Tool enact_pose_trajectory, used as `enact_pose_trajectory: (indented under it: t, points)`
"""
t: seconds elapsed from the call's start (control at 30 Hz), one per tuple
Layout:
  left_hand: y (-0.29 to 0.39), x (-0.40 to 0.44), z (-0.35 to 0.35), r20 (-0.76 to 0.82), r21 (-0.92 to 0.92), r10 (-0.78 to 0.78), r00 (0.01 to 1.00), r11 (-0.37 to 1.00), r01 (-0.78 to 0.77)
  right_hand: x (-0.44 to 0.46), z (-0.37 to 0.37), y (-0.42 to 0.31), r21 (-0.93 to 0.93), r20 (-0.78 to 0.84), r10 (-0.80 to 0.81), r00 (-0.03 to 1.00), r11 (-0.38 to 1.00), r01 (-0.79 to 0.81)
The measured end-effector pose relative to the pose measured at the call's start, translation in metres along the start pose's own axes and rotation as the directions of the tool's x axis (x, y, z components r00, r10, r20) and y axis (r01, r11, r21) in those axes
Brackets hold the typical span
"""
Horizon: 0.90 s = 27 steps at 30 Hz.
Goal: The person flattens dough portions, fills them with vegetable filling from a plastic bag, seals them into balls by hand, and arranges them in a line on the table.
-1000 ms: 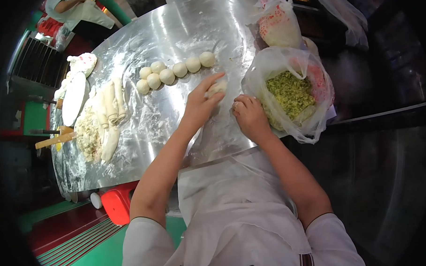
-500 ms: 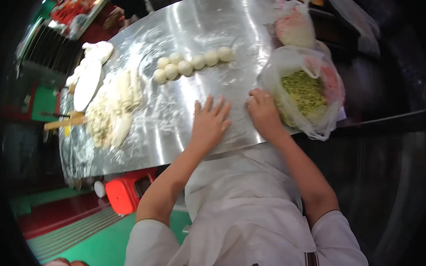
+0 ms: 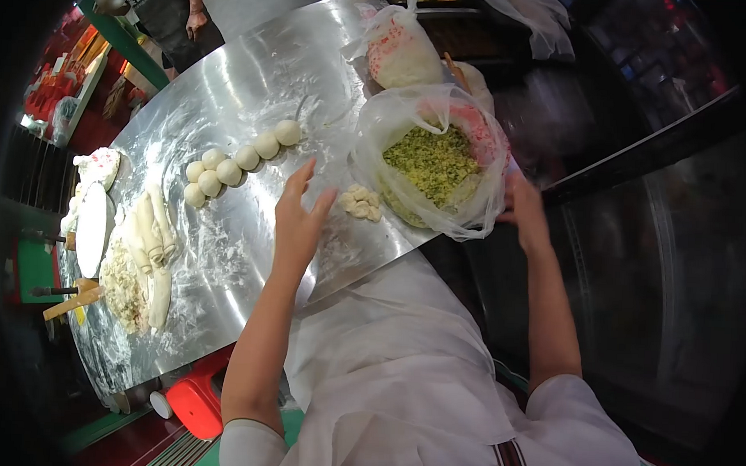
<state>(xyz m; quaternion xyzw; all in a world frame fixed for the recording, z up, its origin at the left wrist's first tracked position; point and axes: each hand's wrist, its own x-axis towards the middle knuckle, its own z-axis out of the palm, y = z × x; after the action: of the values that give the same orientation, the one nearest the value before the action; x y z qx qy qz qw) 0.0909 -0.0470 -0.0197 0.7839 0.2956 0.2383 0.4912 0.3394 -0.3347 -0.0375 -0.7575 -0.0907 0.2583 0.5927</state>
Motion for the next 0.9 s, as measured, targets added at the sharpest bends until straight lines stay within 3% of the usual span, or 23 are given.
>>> enact_pose_trajectory:
  t: [0.1, 0.13, 0.2, 0.27, 0.33, 0.4, 0.47, 0.5, 0.53, 0.6, 0.67, 0.73, 0.77, 0.8, 0.87, 0.9]
  points:
    - [0.002, 0.063, 0.041, 0.085, -0.052, -0.187, 0.979, 0.980, 0.192, -0.013, 0.020, 0.029, 0.151, 0.017, 0.126, 0.992, 0.980, -0.127]
    - [-0.004, 0.079, 0.053, 0.085, -0.048, -0.173, 0.981, 0.983, 0.178, -0.016, 0.024, 0.028, 0.161, 0.013, 0.116, 0.993, 0.980, -0.116]
    - [-0.015, 0.100, 0.078, 0.350, -0.355, -0.210, 0.913, 0.872, 0.337, -0.020, 0.032, 0.026, 0.307, 0.021, 0.095, 0.995, 0.947, -0.097]
    - [-0.016, 0.102, 0.102, 0.362, -0.341, -0.166, 0.917, 0.892, 0.296, -0.021, 0.040, 0.024, 0.364, 0.054, 0.125, 0.991, 0.922, -0.136]
    - [-0.016, 0.102, 0.112, 0.373, -0.329, -0.125, 0.919, 0.909, 0.257, -0.008, 0.060, 0.037, 0.453, 0.021, -0.079, 0.997, 0.889, 0.061]
    - [-0.014, 0.103, 0.111, 0.337, -0.297, -0.166, 0.927, 0.915, 0.272, 0.004, 0.078, 0.019, 0.510, -0.048, -0.103, 0.994, 0.852, 0.113]
    - [-0.018, 0.106, 0.114, 0.317, -0.320, -0.168, 0.933, 0.907, 0.272, 0.008, 0.084, -0.019, 0.261, -0.039, -0.185, 0.982, 0.947, 0.188]
    - [-0.021, 0.104, 0.112, 0.302, -0.346, -0.170, 0.938, 0.897, 0.275, 0.012, 0.084, -0.031, 0.116, -0.056, -0.297, 0.953, 0.946, 0.302]
    - [-0.015, 0.101, 0.105, 0.301, -0.341, -0.171, 0.938, 0.899, 0.273, 0.012, 0.080, -0.029, 0.123, -0.056, -0.297, 0.953, 0.945, 0.302]
    - [0.007, 0.101, 0.086, 0.275, -0.172, -0.290, 0.917, 0.923, 0.343, 0.021, 0.060, -0.026, -0.294, -0.085, -0.265, 0.961, 0.928, 0.230]
    - [-0.002, 0.102, 0.072, 0.241, -0.102, -0.266, 0.933, 0.949, 0.297, 0.008, 0.043, -0.016, -0.239, -0.081, -0.231, 0.970, 0.949, 0.206]
    - [-0.010, 0.098, 0.069, 0.221, -0.026, -0.251, 0.943, 0.965, 0.263, 0.003, 0.030, 0.009, -0.382, -0.100, -0.406, 0.908, 0.859, 0.342]
    - [-0.011, 0.096, 0.070, 0.237, -0.019, -0.205, 0.949, 0.976, 0.216, -0.012, 0.034, -0.011, -0.458, -0.141, -0.543, 0.828, 0.777, 0.432]
    - [-0.012, 0.094, 0.071, 0.258, -0.010, -0.160, 0.953, 0.986, 0.168, -0.018, 0.036, -0.033, -0.461, -0.139, -0.540, 0.830, 0.777, 0.428]
    - [-0.009, 0.089, 0.075, 0.276, -0.064, -0.164, 0.947, 0.980, 0.188, -0.022, 0.038, -0.072, -0.715, -0.012, -0.855, 0.518, 0.370, 0.594]
    - [-0.005, 0.088, 0.077, 0.286, -0.120, -0.159, 0.945, 0.972, 0.200, -0.021, 0.042, -0.087, -0.636, 0.153, -0.855, 0.496, 0.299, 0.711]
